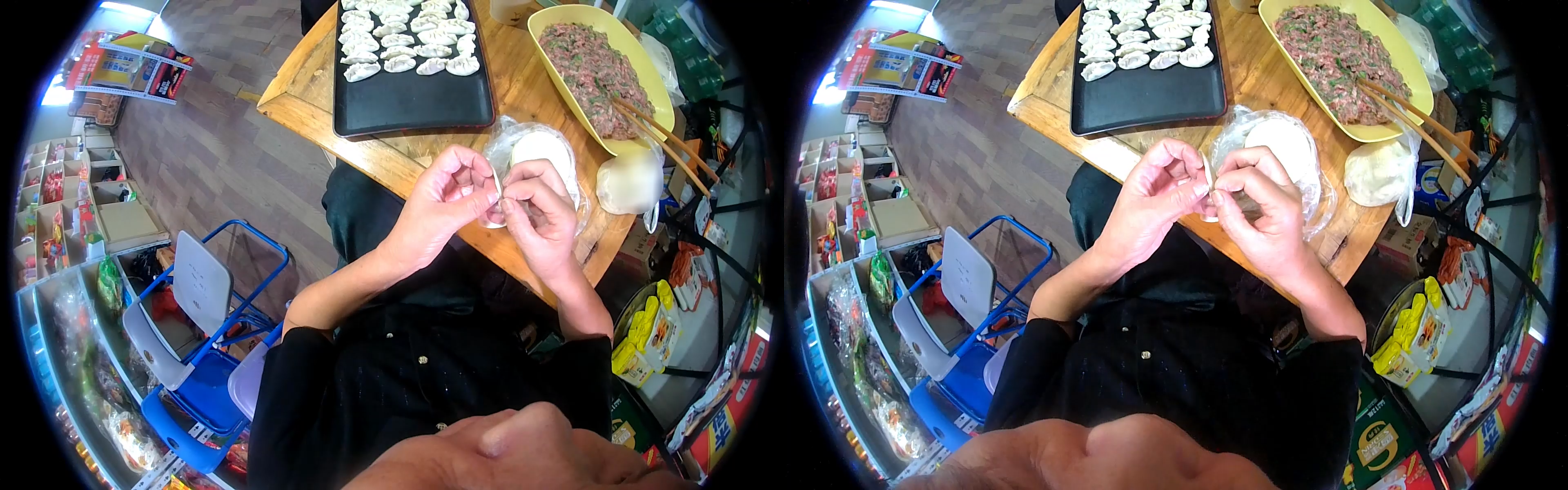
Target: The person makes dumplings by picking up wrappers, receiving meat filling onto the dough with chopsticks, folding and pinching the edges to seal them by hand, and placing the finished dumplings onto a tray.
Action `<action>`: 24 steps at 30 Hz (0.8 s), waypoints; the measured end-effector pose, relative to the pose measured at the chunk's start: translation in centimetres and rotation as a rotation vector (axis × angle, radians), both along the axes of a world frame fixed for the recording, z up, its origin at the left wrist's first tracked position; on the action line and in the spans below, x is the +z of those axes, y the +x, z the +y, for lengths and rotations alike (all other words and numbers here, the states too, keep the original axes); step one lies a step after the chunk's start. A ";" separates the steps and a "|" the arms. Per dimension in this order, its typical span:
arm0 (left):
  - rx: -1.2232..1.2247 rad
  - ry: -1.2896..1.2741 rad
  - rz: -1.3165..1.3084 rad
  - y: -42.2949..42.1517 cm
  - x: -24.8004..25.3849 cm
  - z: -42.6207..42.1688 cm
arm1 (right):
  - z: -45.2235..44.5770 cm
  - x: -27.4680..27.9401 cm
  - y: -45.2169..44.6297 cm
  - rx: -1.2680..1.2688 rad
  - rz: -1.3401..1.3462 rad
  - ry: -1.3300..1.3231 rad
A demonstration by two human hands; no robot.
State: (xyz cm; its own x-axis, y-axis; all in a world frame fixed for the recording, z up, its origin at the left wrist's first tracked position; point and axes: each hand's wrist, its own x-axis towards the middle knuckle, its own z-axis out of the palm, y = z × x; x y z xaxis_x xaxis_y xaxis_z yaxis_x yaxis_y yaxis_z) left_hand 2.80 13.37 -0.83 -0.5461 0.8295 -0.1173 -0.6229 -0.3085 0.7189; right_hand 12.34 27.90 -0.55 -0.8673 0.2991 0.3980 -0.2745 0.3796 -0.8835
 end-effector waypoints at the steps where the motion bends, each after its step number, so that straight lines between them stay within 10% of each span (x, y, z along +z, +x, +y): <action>1: 0.001 0.001 0.001 -0.1 -0.1 0.0 | 0.0 0.0 0.0 0.002 -0.009 -0.003; 24: 0.066 -0.031 0.017 -0.6 -1.7 0.1 | -0.3 -0.3 -0.2 0.093 -0.316 -0.241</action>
State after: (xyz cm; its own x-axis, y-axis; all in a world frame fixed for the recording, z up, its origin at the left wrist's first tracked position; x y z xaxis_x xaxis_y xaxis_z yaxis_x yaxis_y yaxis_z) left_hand 2.21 13.43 -2.50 -0.6015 0.7878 -0.1323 -0.5895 -0.3260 0.7390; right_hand 12.14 27.57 -0.83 -0.9633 0.2659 0.0355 0.0015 0.1377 -0.9905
